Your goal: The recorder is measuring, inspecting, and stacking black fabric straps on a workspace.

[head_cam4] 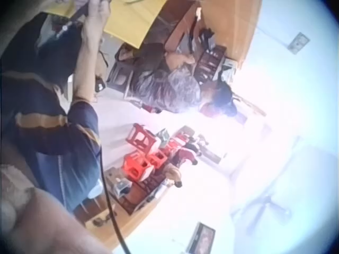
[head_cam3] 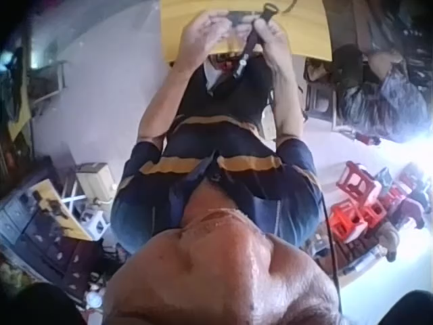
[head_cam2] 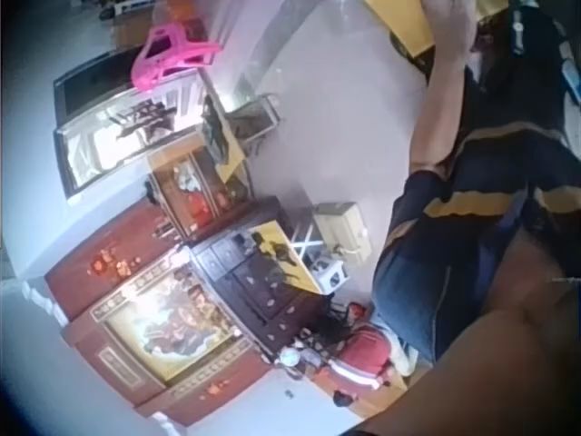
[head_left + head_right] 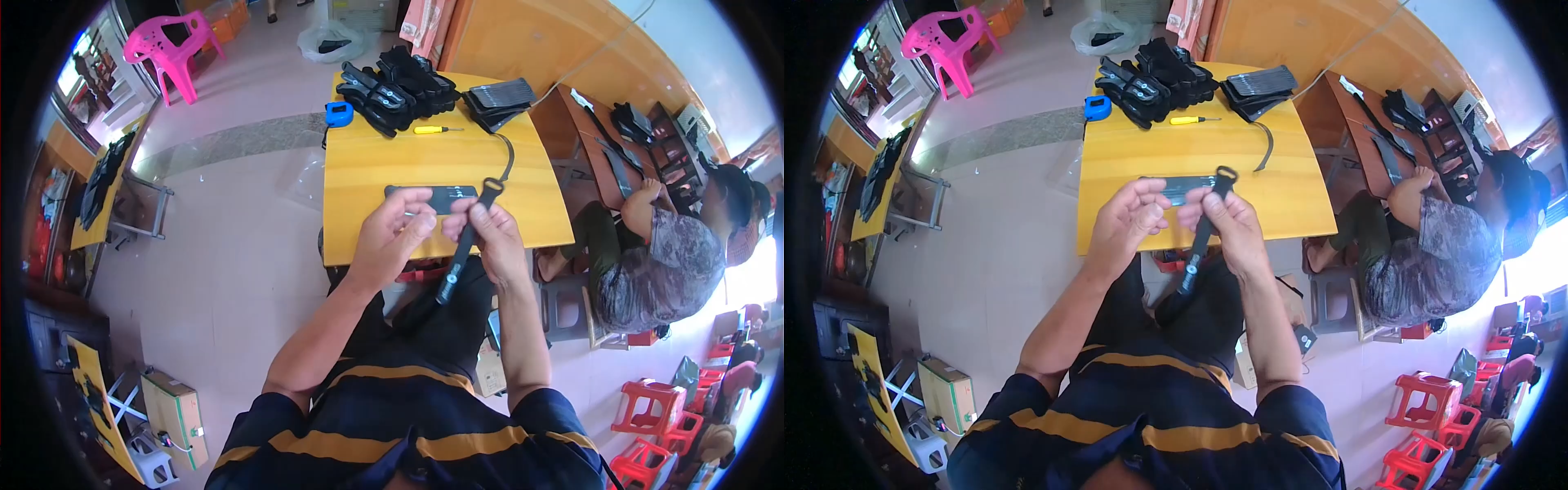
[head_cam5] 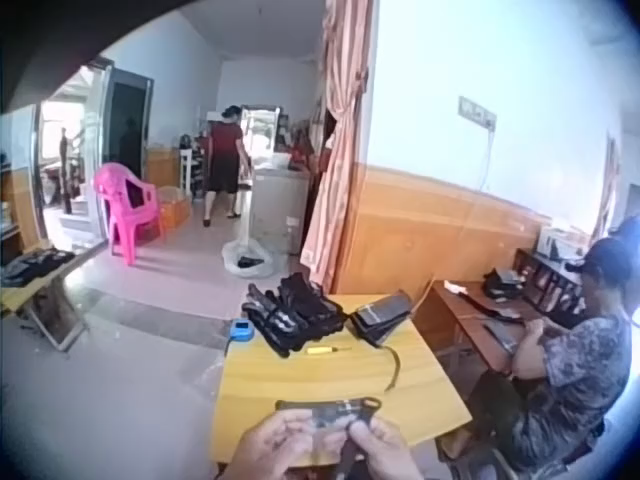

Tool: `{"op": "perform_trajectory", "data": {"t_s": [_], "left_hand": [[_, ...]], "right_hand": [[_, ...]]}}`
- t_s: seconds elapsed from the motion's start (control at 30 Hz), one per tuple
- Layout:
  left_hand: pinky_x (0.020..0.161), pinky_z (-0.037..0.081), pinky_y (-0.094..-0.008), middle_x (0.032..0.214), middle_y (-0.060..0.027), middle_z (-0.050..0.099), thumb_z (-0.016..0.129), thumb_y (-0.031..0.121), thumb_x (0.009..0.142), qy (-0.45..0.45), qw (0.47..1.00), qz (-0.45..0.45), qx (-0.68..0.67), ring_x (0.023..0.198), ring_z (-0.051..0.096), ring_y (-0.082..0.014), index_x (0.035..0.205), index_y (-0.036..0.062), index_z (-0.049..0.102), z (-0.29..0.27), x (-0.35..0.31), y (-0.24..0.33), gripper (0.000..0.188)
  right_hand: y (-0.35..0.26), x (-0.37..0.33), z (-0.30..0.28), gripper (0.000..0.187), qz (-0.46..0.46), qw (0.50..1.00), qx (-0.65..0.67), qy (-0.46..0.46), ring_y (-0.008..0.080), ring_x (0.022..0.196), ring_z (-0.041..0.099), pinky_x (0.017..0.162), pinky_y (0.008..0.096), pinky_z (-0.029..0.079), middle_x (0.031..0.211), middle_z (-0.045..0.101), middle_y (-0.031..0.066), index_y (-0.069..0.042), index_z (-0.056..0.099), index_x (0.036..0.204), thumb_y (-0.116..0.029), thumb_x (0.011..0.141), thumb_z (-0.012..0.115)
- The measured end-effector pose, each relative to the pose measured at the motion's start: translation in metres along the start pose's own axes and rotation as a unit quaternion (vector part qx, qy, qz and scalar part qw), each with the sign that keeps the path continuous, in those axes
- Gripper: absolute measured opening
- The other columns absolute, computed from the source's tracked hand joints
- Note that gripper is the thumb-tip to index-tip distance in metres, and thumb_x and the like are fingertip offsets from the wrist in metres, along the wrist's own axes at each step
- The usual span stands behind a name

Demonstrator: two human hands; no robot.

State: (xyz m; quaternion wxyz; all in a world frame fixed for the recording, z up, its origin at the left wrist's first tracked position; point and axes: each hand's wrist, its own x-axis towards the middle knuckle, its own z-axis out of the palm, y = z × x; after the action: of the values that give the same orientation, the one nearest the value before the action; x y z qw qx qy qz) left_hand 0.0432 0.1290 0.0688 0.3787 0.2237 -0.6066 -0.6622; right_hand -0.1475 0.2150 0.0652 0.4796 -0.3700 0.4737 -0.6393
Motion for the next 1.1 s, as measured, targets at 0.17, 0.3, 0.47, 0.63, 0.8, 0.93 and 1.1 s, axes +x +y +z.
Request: {"op": "perform_trajectory", "data": {"t_s": [0.17,0.3,0.47,0.63,0.8,0.93,1.1], "left_hand": [[0.088,0.054,-0.0281,0.116,-0.0098,0.070,0.064,0.018,0.102,-0.080,0.986,-0.144,-0.021,0.101,0.067,-0.0134,0.130,-0.0029,0.062,-0.012,-0.042,-0.024,0.034],[0.079,0.055,-0.0255,0.104,-0.0069,0.073,0.063,0.019,0.103,-0.084,0.985,-0.153,-0.018,0.090,0.069,-0.0113,0.123,0.0006,0.066,-0.006,-0.059,-0.037,0.027],[0.073,0.056,-0.0252,0.093,-0.0064,0.075,0.063,0.013,0.102,-0.018,0.986,-0.162,-0.028,0.078,0.070,-0.0107,0.106,-0.0004,0.071,-0.012,-0.056,-0.055,0.016],[0.075,0.057,-0.0258,0.091,-0.0049,0.074,0.064,0.011,0.101,-0.088,0.983,-0.153,0.052,0.078,0.069,-0.0107,0.106,-0.0013,0.073,-0.010,-0.057,-0.058,0.016],[0.076,0.055,-0.0229,0.094,-0.0033,0.072,0.071,0.004,0.095,0.050,0.991,-0.029,0.117,0.081,0.067,-0.0068,0.111,-0.0018,0.073,-0.018,-0.053,-0.047,0.016],[0.068,0.053,-0.0205,0.085,0.0002,0.070,0.072,0.002,0.094,0.078,0.973,0.045,0.211,0.072,0.062,-0.0036,0.107,0.0003,0.072,-0.028,-0.047,-0.046,0.013],[0.065,0.052,-0.0201,0.081,0.0006,0.069,0.074,0.002,0.093,0.055,0.979,-0.032,0.194,0.070,0.061,-0.0033,0.102,-0.0002,0.072,-0.035,-0.039,-0.063,0.009]], "right_hand": [[0.015,-0.007,0.001,0.036,-0.032,0.980,0.173,0.098,0.0244,0.101,0.074,0.087,0.0357,0.061,0.112,0.074,0.0143,-0.001,0.062,0.126,-0.032,0.110,0.052],[0.022,-0.012,0.002,0.038,-0.038,0.964,0.229,0.131,0.0255,0.102,0.074,0.087,0.0368,0.061,0.113,0.074,0.0151,-0.001,0.060,0.129,-0.032,0.111,0.052],[0.017,-0.017,0.016,0.037,-0.034,0.968,0.196,0.155,0.0246,0.099,0.074,0.087,0.0347,0.061,0.112,0.074,0.0144,-0.001,0.061,0.127,-0.032,0.112,0.048],[0.024,-0.020,-0.005,0.036,0.029,0.997,0.070,0.003,0.0181,0.077,0.067,0.076,0.0320,0.056,0.082,0.066,0.0049,-0.001,0.065,0.120,-0.034,0.110,0.053],[0.029,-0.019,-0.014,0.027,0.143,0.941,-0.251,-0.176,0.0084,0.062,0.053,0.063,0.0240,0.044,0.068,0.057,-0.0020,-0.001,0.068,0.108,-0.024,0.109,0.053],[0.031,-0.008,-0.005,0.026,0.167,0.907,-0.326,-0.210,0.0083,0.060,0.053,0.059,0.0246,0.044,0.067,0.056,-0.0015,-0.001,0.069,0.104,-0.023,0.108,0.055],[0.029,0.011,-0.003,0.029,0.169,0.886,-0.369,-0.222,0.0139,0.061,0.061,0.062,0.0301,0.050,0.068,0.062,0.0051,-0.003,0.071,0.097,-0.028,0.103,0.058]]}}
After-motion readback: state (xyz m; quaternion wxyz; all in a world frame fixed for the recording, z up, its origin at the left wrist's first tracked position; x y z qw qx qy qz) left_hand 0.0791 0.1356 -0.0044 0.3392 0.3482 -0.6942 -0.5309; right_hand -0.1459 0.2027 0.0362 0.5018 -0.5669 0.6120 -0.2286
